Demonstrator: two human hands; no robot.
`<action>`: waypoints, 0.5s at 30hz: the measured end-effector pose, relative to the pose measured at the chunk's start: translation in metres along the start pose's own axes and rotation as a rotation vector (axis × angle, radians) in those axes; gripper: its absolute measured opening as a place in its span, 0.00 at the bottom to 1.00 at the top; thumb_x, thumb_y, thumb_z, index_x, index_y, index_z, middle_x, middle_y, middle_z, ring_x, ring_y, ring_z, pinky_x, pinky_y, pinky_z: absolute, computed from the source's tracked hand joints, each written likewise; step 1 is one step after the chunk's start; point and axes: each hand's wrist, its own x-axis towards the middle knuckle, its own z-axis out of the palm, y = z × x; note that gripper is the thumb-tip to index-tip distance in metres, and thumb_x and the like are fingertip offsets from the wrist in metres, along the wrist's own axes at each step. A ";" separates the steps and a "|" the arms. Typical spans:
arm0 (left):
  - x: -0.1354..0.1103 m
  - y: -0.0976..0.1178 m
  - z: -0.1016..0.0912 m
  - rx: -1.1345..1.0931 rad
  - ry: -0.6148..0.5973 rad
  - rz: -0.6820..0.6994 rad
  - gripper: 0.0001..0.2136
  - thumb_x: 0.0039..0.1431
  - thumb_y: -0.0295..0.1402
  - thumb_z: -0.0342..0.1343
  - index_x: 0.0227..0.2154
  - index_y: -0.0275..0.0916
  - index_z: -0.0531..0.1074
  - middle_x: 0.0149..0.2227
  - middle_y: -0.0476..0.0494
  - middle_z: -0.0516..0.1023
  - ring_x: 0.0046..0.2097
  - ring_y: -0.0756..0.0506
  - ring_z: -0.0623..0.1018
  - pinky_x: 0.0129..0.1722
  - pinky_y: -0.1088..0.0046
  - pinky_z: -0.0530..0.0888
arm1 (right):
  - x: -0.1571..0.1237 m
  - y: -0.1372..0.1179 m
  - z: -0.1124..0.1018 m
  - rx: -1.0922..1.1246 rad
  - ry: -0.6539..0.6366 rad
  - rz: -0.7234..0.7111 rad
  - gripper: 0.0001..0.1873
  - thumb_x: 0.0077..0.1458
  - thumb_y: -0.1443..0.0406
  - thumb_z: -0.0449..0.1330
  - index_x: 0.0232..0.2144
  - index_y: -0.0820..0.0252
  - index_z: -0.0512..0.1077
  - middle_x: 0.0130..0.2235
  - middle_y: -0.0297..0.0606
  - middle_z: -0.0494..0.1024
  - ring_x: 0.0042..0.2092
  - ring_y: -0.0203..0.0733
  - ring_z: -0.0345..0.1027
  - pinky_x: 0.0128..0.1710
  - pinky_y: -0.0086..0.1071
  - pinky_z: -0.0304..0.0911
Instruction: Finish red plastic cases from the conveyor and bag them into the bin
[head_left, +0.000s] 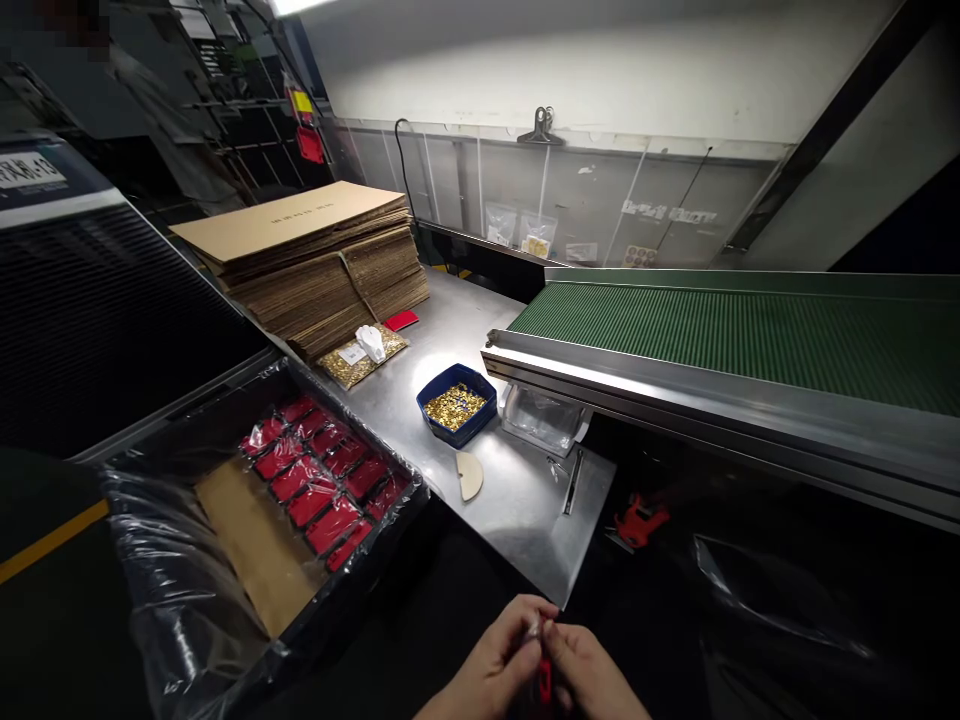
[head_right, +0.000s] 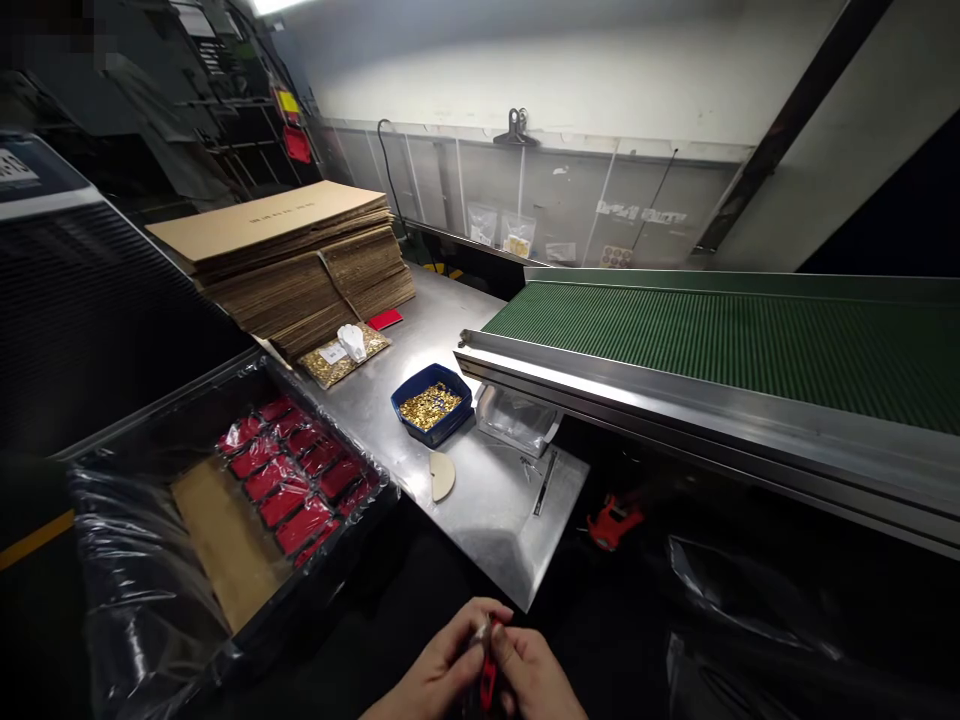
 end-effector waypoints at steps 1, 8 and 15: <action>-0.002 -0.009 0.000 -0.084 -0.024 -0.035 0.25 0.65 0.54 0.58 0.57 0.46 0.65 0.46 0.41 0.75 0.38 0.45 0.79 0.41 0.64 0.74 | -0.001 -0.001 0.003 -0.023 -0.010 0.019 0.41 0.58 0.30 0.47 0.30 0.61 0.71 0.21 0.28 0.62 0.23 0.31 0.50 0.25 0.28 0.48; -0.007 -0.045 -0.020 -0.233 -0.028 -0.070 0.35 0.43 0.45 0.77 0.53 0.44 0.68 0.49 0.45 0.74 0.47 0.44 0.76 0.47 0.67 0.68 | -0.035 -0.040 -0.002 -0.461 -0.073 -0.077 0.14 0.65 0.55 0.59 0.34 0.55 0.79 0.37 0.32 0.80 0.41 0.40 0.72 0.44 0.29 0.61; 0.000 -0.044 -0.044 -0.413 -0.284 -0.234 0.32 0.46 0.52 0.74 0.49 0.39 0.74 0.57 0.32 0.79 0.50 0.40 0.80 0.48 0.65 0.70 | -0.057 -0.080 -0.031 -0.649 0.147 -0.209 0.14 0.69 0.59 0.51 0.33 0.56 0.71 0.35 0.31 0.74 0.37 0.38 0.67 0.39 0.28 0.60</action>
